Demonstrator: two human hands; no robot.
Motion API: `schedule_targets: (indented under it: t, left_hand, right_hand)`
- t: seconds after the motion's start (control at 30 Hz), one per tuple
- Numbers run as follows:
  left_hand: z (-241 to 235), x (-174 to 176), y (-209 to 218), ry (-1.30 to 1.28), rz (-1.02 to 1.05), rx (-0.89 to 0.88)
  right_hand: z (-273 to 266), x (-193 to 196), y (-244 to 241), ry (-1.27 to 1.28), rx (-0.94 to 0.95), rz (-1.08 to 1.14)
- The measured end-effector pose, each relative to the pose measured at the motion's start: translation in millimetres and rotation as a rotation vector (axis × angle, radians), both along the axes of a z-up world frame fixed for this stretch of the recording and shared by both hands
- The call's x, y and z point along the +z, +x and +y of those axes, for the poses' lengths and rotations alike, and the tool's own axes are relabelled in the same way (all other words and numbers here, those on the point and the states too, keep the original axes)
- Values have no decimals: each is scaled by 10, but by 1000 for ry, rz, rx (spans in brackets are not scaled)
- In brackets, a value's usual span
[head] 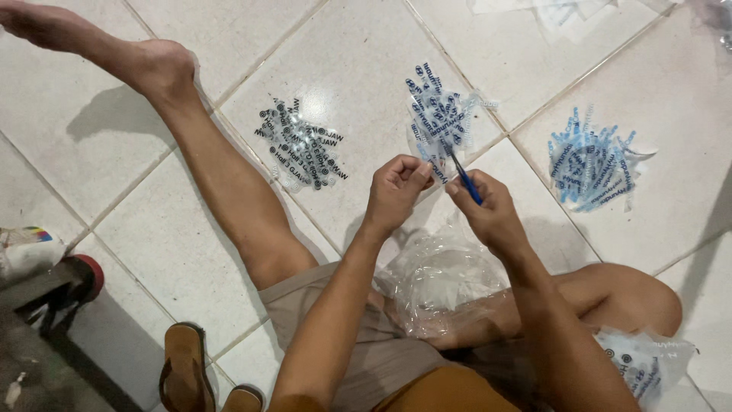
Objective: The person sits on a tiled floor and uses scissors to cut small, circular stickers from a larger plastic sheet. The cut stickers are placed in piles on the floor, and the person repeatedly handles the sheet to continue cutting.
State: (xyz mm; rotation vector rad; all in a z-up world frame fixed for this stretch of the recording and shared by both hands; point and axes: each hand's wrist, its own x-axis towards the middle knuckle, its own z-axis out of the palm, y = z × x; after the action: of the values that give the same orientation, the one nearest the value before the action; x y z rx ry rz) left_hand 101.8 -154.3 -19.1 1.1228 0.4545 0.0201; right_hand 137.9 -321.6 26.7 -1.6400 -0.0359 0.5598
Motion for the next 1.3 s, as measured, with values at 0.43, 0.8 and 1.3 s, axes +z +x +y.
schedule_targets:
  t: [0.43, 0.8, 1.3]
  left_hand:
    - [-45, 527, -224, 75, 159, 17]
    - [102, 1056, -449, 136, 66, -212]
    - [341, 1266, -697, 178, -31, -528]
  right_hand:
    - [-1917, -511, 282, -721, -433, -10]
    - [-558, 511, -480, 145, 97, 337]
    - [-550, 797, -563, 80, 402, 297]
